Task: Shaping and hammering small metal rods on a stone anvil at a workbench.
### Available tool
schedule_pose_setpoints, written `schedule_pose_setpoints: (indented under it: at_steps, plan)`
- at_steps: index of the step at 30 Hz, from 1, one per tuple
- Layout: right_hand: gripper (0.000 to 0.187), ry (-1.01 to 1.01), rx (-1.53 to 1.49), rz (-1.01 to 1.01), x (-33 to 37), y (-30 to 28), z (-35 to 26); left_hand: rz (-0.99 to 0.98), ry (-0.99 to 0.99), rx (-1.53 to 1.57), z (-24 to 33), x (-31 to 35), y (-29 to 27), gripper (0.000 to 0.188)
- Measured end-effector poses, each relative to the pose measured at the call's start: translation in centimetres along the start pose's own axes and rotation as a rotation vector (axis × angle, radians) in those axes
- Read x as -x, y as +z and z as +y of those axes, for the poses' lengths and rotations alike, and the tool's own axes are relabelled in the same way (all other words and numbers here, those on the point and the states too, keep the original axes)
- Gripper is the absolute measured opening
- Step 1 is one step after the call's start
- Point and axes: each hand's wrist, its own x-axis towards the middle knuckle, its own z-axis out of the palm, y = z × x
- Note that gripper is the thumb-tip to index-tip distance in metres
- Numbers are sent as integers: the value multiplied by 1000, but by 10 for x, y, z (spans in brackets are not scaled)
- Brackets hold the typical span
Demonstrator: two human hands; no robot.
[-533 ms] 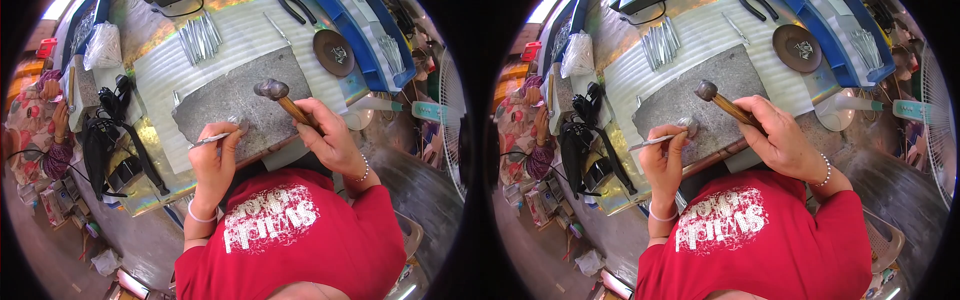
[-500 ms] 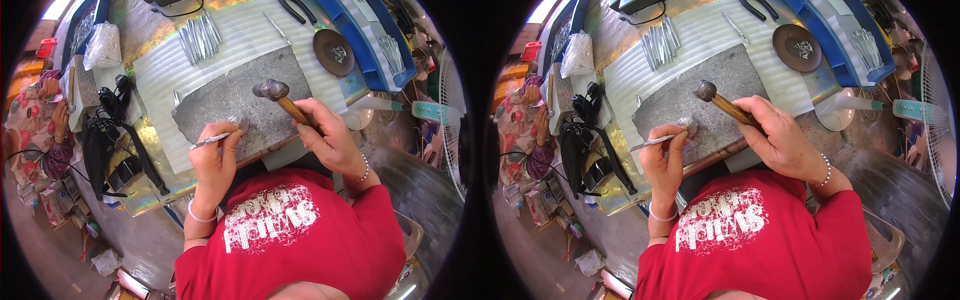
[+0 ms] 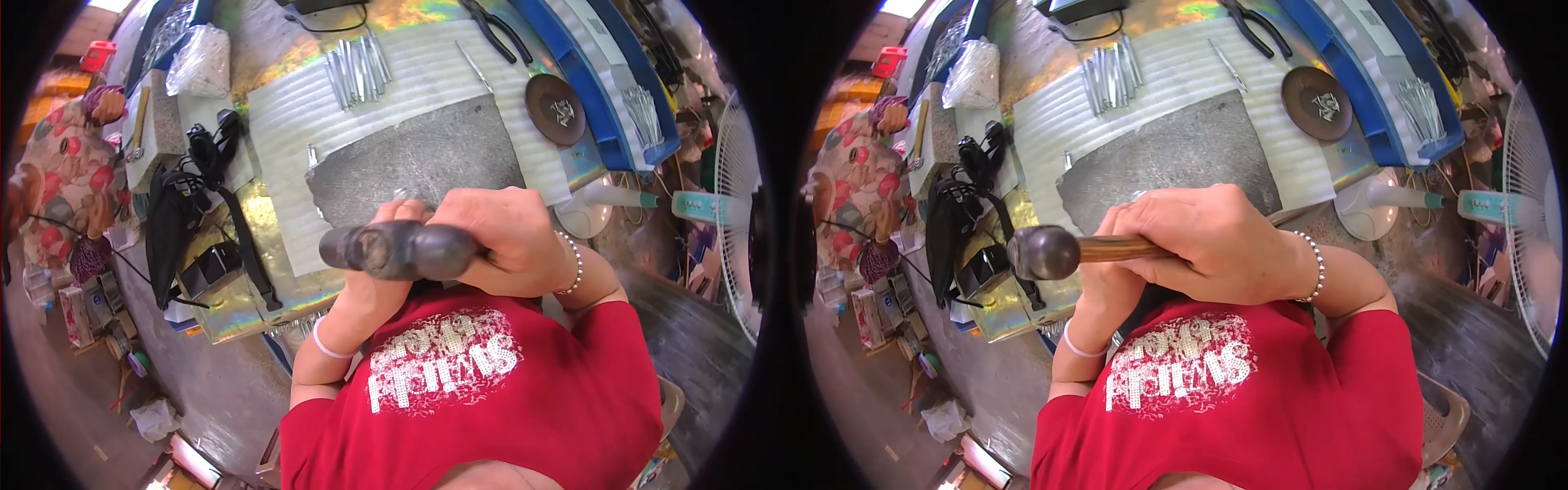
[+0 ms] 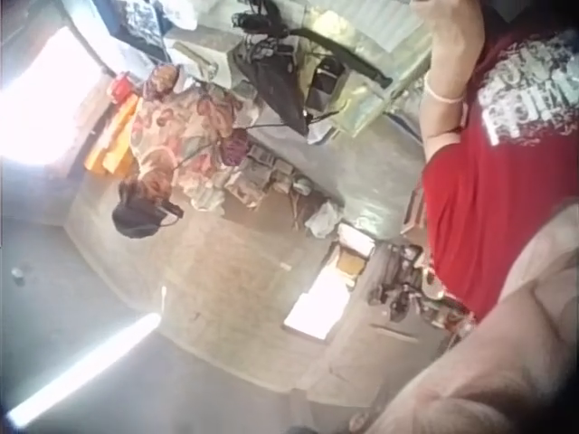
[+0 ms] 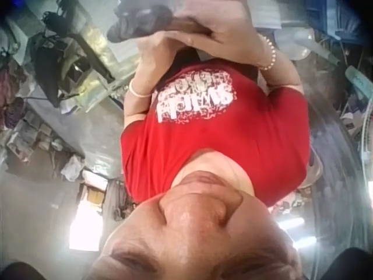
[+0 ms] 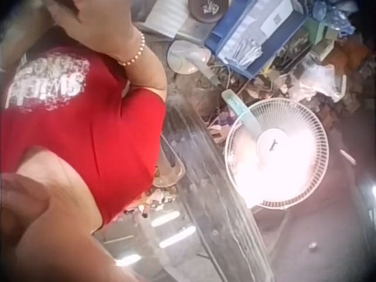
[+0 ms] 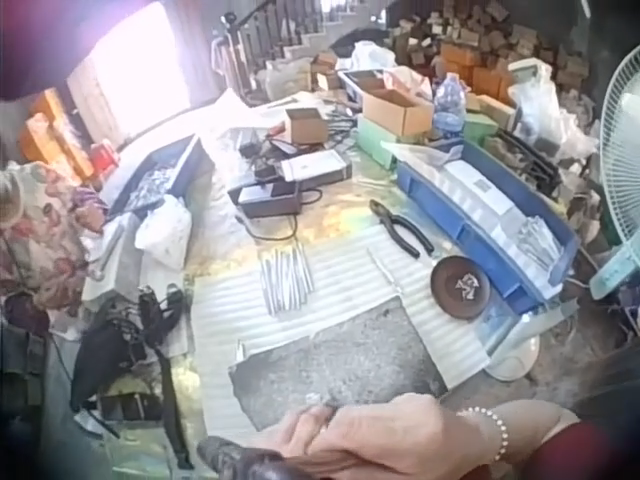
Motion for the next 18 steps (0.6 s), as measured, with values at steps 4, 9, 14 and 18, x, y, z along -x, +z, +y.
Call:
schedule_pose_setpoints:
  at_steps: [4,9,14,18]
  plan:
    - [15,106,56,-59,-7,-2,-15,22,83,-11,-9,3,2,25]
    - [40,162,78,15,12,-18,-38,137,48,46,-14,1,6,16]
    - [56,133,303,-139,22,-35,-61,154,37,84,-16,-1,5,15]
    - [59,64,367,-147,22,-33,-63,139,43,100,-17,-3,5,16]
